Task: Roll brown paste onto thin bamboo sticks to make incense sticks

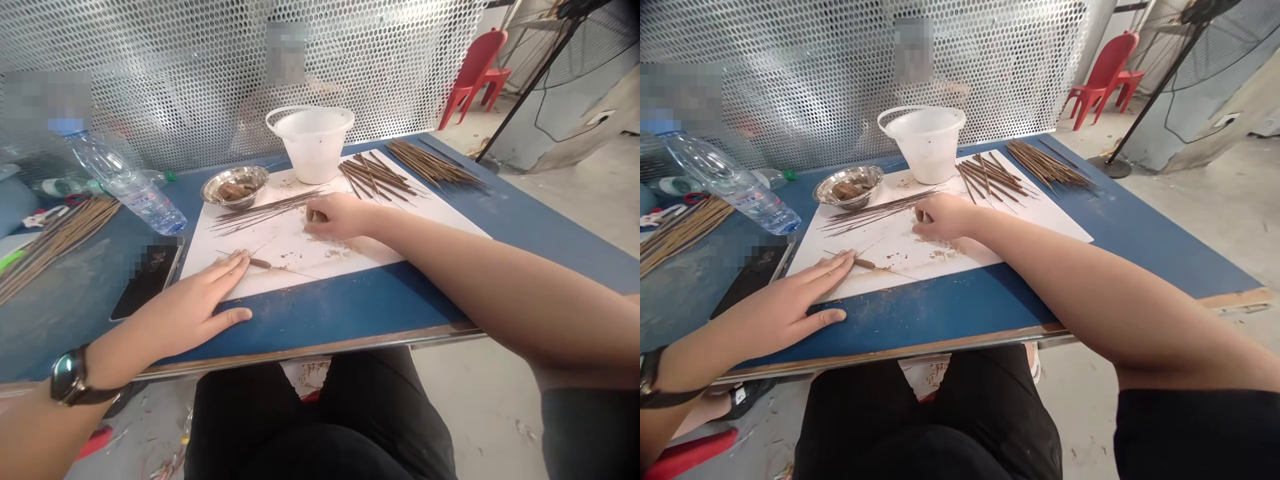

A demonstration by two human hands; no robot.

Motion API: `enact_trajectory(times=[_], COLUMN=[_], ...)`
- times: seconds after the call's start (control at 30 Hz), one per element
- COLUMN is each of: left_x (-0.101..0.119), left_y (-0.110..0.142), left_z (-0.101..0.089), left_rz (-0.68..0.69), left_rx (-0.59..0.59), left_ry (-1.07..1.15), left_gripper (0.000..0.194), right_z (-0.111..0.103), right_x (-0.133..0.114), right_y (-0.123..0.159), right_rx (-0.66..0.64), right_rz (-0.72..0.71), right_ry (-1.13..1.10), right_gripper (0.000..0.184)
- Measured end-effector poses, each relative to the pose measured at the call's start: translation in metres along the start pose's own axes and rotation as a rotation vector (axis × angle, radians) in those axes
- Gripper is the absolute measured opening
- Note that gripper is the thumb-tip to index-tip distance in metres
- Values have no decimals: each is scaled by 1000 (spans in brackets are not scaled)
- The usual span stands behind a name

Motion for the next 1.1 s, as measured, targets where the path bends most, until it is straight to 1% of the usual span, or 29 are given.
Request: enact_trajectory(times=[0.1, 0.2, 0.33, 0.53, 0.6, 0.67, 0.77, 0.9, 1.0, 1.1], left_x=[-4, -1, 4, 5, 6, 7, 10, 12, 8, 4], left_y=[10, 6, -13, -50, -57, -59, -50, -23, -5, 5], left_z=[6, 7, 0, -9, -10, -9, -7, -6, -5, -4], left_rz=[19, 24, 32, 26, 31, 41, 52, 51, 38, 50], left_rx=[29, 19, -1, -94, -93, -76, -50, -16, -10, -7], left_ry=[-13, -22, -9, -33, -37, -39, -50, -72, -87, -87], left_gripper=[96, 96, 97, 104, 105, 104, 103, 104, 102, 100], right_z=[1, 1, 0, 1, 2, 3, 3, 1, 0, -1], right_x=[0, -1, -2, 2, 4, 5, 4, 2, 0, -1], right_y=[-2, -2, -1, -1, -1, -2, -2, -1, 0, 0], right_rx=[-8, -10, -14, -7, -6, -5, -8, -14, -24, -27], right_rz=[4, 3, 9, -18, -19, -20, -18, -12, -1, 0], right_ry=[6, 13, 19, 24, 26, 24, 22, 23, 13, 10], right_gripper=[19, 20, 20, 22, 24, 25, 26, 25, 23, 22])
Point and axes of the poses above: each hand's wrist, its own y-axis away from the middle knuckle, its own z-axis out of the palm, x = y × z, the point moved 1 cm from there along -y, towards the middle knuckle, and after that the axes turned 11 degrees about -z, right-handed, at the moved point
